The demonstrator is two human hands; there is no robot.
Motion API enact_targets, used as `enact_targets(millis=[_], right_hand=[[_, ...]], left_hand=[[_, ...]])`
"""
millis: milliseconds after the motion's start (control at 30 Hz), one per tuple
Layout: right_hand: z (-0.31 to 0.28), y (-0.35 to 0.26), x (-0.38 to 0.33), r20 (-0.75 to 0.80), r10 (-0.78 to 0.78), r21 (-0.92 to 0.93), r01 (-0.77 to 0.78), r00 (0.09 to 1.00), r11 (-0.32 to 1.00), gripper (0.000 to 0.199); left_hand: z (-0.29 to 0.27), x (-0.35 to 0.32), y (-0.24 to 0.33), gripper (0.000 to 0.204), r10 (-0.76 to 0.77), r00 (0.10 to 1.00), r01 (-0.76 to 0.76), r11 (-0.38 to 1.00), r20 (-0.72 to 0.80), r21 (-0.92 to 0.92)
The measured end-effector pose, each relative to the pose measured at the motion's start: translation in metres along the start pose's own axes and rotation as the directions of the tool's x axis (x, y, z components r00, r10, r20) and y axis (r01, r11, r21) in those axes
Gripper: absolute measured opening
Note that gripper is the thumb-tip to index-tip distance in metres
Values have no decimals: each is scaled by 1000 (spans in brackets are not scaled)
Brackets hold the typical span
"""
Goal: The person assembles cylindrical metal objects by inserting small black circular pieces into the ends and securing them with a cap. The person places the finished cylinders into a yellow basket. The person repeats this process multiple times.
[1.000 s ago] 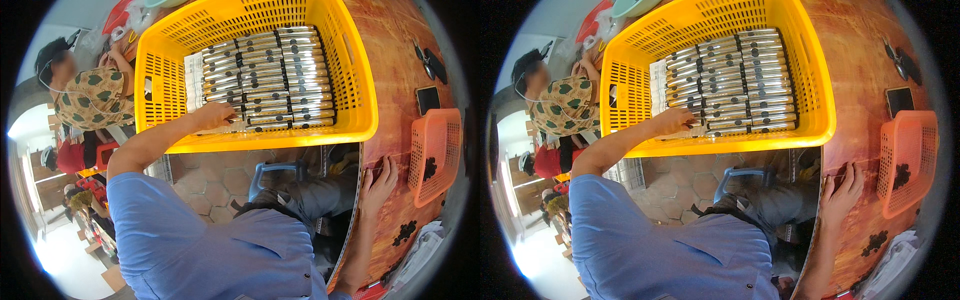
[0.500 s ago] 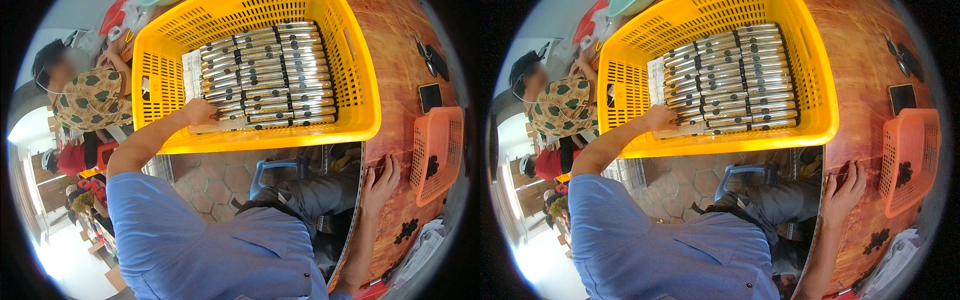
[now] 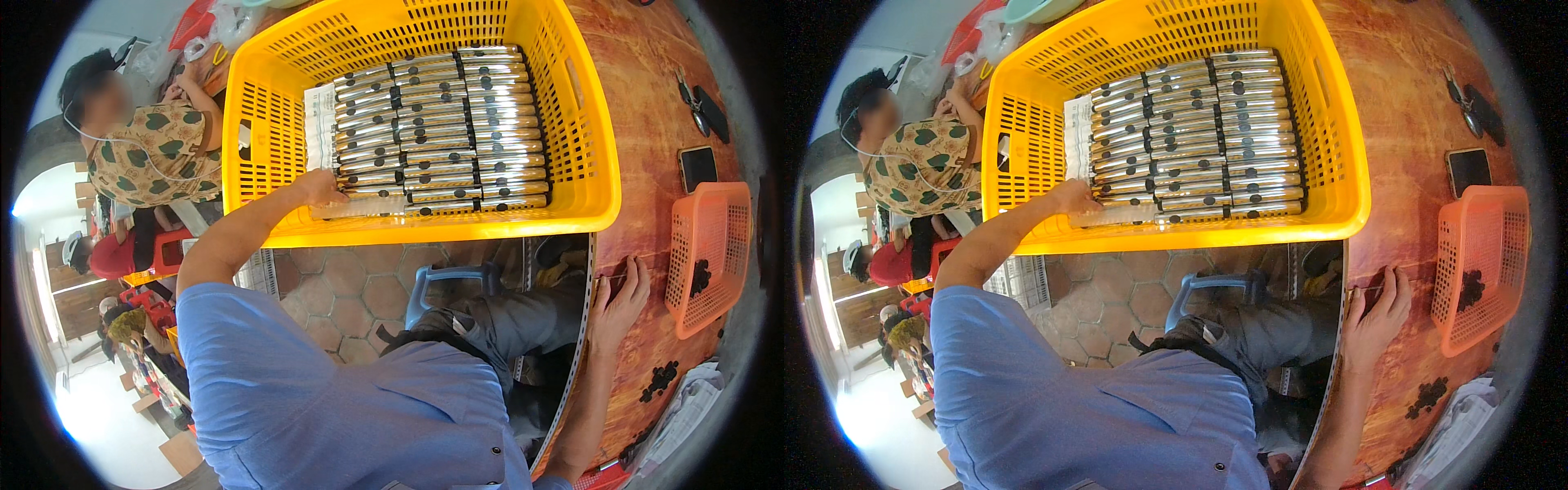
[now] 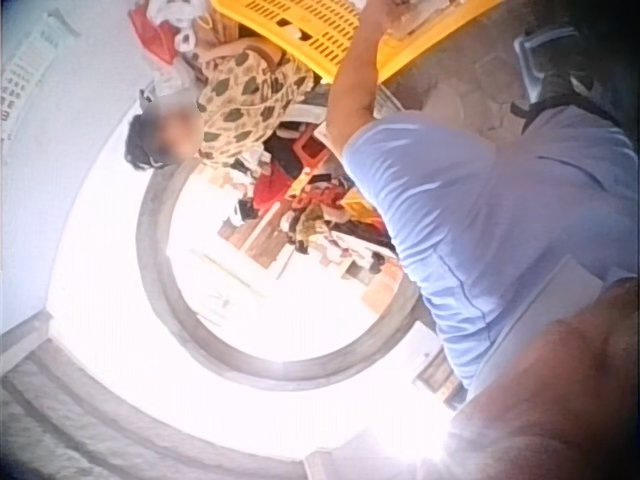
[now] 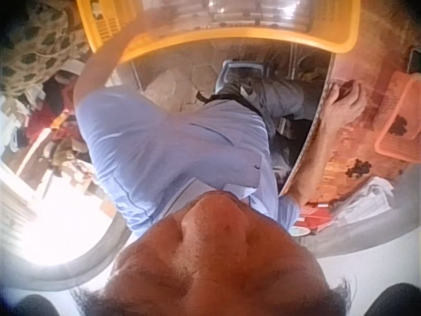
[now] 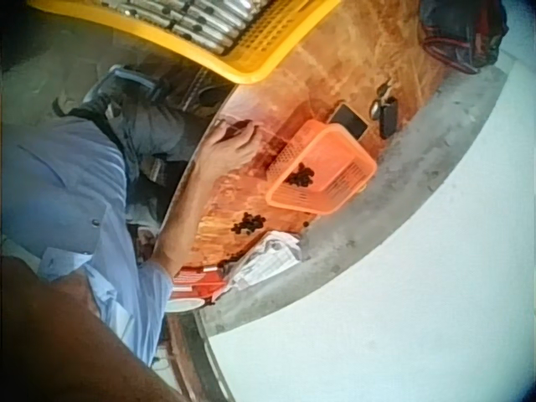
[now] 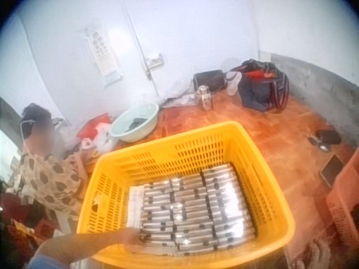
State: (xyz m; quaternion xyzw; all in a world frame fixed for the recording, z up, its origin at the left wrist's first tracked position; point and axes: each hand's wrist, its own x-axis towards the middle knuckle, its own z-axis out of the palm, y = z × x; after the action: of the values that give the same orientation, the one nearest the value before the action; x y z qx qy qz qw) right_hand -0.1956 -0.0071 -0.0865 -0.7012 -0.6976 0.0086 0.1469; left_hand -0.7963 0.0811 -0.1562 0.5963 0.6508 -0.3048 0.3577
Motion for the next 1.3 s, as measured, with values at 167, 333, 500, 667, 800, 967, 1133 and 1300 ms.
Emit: enact_targets(millis=[167,333,500,667,800,967,1133,1300], right_hand=[[0,-1,1,-7,6,19,-6,1000,1000,53],[0,-1,0,-8,5,32,-5,1000,999,53],[0,0,0,-11,0,32,0,1000,999,53],[2,0,0,-12,15,19,-14,1000,1000,54],[1,1,1,-10,10,33,-10,1000,999,54],[-1,0,1,-16,11,42,-10,1000,999,54],[-1,-3,-1,-13,8,84,-7,1000,996,54],[4,1,-6,-56,17,55,-14,998,998,53]], left_hand=[[11,3,-13,47,-28,999,41,934,43,-354],[2,-2,0,46,-52,996,80,894,75,-441],[6,-2,2,50,-56,998,66,891,36,-450],[2,-5,9,55,-68,997,77,918,38,-390],[3,-4,12,62,-110,994,110,889,27,-445],[-3,-8,15,67,-104,994,107,935,29,-338],[-16,4,-2,65,-110,992,118,986,69,-120],[-52,28,-64,36,238,915,-327,910,-324,-256]])
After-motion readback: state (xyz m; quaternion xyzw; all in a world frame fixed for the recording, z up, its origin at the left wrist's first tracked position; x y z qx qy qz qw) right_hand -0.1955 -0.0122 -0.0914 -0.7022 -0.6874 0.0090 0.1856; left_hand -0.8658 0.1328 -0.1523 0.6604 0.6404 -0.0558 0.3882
